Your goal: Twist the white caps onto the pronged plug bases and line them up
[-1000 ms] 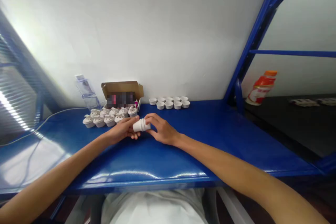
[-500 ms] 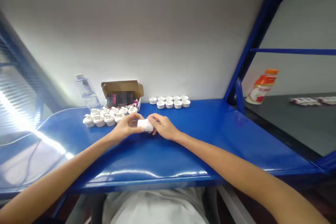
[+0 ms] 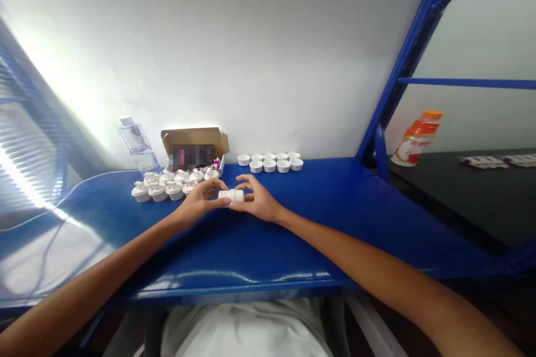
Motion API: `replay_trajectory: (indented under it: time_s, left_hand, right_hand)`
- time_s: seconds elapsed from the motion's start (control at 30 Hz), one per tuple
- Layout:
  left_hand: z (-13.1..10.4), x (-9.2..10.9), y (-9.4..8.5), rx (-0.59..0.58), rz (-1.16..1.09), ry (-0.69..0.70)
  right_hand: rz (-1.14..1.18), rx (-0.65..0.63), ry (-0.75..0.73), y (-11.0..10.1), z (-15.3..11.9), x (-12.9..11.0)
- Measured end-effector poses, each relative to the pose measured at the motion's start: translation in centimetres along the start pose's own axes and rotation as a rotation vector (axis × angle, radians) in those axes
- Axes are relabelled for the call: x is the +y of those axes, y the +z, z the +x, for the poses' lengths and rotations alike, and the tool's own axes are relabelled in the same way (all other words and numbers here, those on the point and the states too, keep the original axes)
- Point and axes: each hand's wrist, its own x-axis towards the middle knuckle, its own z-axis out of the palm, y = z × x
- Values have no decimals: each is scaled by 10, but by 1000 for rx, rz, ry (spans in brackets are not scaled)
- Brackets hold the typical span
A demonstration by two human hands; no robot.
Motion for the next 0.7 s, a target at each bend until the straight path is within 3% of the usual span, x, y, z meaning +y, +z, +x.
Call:
replay_trajectory:
  time_s: [0.07, 0.2, 0.37, 0.53, 0.7]
  left_hand:
    - [0, -1, 0, 0, -24, -79]
    - [0, -3, -2, -184, -70, -219]
    - [0, -2, -1, -107, 138, -27]
    - [-2, -11, -6, -60, 604, 246]
    - [-4, -18, -9, -110, 838, 217]
  right_hand:
    - [1, 20, -42, 0, -2, 0]
    - [-59, 43, -29, 1, -2, 2]
    - [-196, 111, -59, 0, -1, -7]
    - [-614, 160, -259, -6, 15, -16]
    - [-909, 97, -194, -9, 64, -6]
